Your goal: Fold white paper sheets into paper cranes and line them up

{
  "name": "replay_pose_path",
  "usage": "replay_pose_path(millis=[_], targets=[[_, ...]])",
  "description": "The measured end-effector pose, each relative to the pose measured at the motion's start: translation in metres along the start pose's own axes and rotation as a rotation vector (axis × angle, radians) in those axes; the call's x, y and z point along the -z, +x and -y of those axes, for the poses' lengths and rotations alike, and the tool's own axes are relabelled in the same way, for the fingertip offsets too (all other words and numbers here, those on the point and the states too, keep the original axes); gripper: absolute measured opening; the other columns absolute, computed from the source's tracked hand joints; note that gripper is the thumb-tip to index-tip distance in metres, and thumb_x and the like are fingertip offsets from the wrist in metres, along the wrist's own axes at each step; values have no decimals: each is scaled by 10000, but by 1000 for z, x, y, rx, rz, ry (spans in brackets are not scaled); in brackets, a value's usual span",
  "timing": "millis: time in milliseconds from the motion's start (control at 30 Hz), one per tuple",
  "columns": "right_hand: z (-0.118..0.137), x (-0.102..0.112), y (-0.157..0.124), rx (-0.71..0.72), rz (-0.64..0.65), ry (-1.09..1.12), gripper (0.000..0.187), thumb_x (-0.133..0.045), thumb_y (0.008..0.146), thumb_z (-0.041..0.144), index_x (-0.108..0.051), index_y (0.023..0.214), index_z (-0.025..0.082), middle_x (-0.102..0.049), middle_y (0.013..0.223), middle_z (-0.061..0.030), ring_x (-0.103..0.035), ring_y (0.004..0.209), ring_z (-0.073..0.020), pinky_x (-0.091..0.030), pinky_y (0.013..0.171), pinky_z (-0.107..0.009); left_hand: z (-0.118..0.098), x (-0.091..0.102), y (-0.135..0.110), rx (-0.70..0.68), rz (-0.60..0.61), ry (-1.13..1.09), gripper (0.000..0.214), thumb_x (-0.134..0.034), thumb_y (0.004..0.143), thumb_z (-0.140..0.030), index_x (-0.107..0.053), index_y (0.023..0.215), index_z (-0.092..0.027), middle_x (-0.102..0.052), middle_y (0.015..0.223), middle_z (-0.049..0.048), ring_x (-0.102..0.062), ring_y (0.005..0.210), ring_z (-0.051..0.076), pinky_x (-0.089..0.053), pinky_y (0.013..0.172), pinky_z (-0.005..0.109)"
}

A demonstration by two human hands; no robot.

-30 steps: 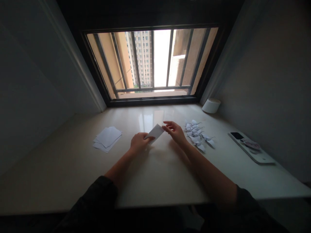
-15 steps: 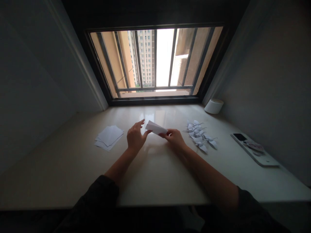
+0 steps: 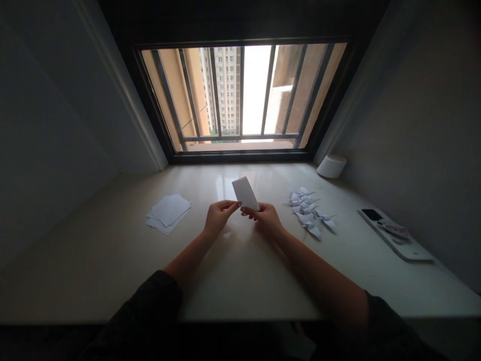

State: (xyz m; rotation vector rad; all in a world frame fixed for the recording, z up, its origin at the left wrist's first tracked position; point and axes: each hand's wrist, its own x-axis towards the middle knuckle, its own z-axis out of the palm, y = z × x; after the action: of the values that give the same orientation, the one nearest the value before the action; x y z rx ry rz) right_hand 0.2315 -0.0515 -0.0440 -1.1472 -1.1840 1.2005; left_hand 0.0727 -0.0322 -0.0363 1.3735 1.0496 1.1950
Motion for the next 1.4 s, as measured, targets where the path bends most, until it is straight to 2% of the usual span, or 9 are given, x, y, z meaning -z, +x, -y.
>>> replay_pose_path(millis=[133, 267, 433, 633, 900, 1100, 1233, 1400], targets=[[-2, -1, -1, -34, 45, -10, 315, -739, 589, 440, -705, 695, 145, -704, 682, -71, -505, 531, -115, -363, 533, -256, -2, -2, -2, 30, -35, -58, 284, -733, 617, -397, -734, 772, -160, -713, 785, 72, -628, 757, 195, -460, 735, 309], [-6, -4, -1, -78, 111, -39, 336, -742, 582, 450, -702, 695, 136, -705, 675, -82, -509, 532, -119, -363, 520, -251, -2, 0, 1, 78, -157, -93, 302, -738, 606, -412, -733, 772, -160, -688, 728, 52, -583, 706, 154, -427, 680, 276], [-10, -9, -3, -94, 179, -61, 346, -750, 573, 448, -717, 716, 135, -702, 663, -82, -518, 533, -127, -352, 502, -250, -3, 11, 10, 95, -292, -144, 346, -744, 585, -434, -725, 807, -169, -658, 752, 46, -558, 741, 141, -399, 684, 260], [-8, -9, -4, -68, 193, -73, 322, -753, 575, 437, -719, 696, 140, -697, 642, -72, -519, 534, -130, -370, 533, -258, -3, 13, 11, 114, -316, -199, 324, -730, 593, -432, -694, 785, -173, -632, 787, 43, -556, 773, 150, -390, 682, 255], [-6, -10, -5, -27, 217, -101, 312, -761, 571, 424, -725, 706, 145, -697, 631, -63, -535, 532, -133, -391, 551, -261, 0, 8, 9, 92, -314, -241, 173, -612, 675, -349, -532, 681, -195, -565, 717, -8, -544, 657, 121, -373, 590, 228], [-6, -11, -2, -4, 200, -111, 366, -747, 562, 466, -720, 705, 131, -698, 639, -77, -546, 530, -137, -409, 547, -266, 2, 5, 7, 75, -433, -166, 159, -549, 715, -349, -522, 708, -192, -551, 710, -2, -516, 624, 112, -348, 546, 215], [-4, -10, -1, 2, 196, -104, 369, -746, 556, 469, -718, 692, 127, -695, 628, -77, -543, 516, -130, -411, 535, -259, 4, 3, 7, 75, -472, -141, 208, -553, 712, -396, -533, 747, -191, -564, 737, 8, -526, 641, 119, -357, 546, 217], [-5, -3, 0, -16, 244, -143, 339, -737, 575, 454, -724, 717, 147, -691, 620, -63, -566, 535, -146, -417, 543, -261, 3, 17, 16, 113, -598, -212, 247, -512, 720, -438, -489, 774, -199, -605, 836, 21, -555, 656, 117, -381, 568, 226]])
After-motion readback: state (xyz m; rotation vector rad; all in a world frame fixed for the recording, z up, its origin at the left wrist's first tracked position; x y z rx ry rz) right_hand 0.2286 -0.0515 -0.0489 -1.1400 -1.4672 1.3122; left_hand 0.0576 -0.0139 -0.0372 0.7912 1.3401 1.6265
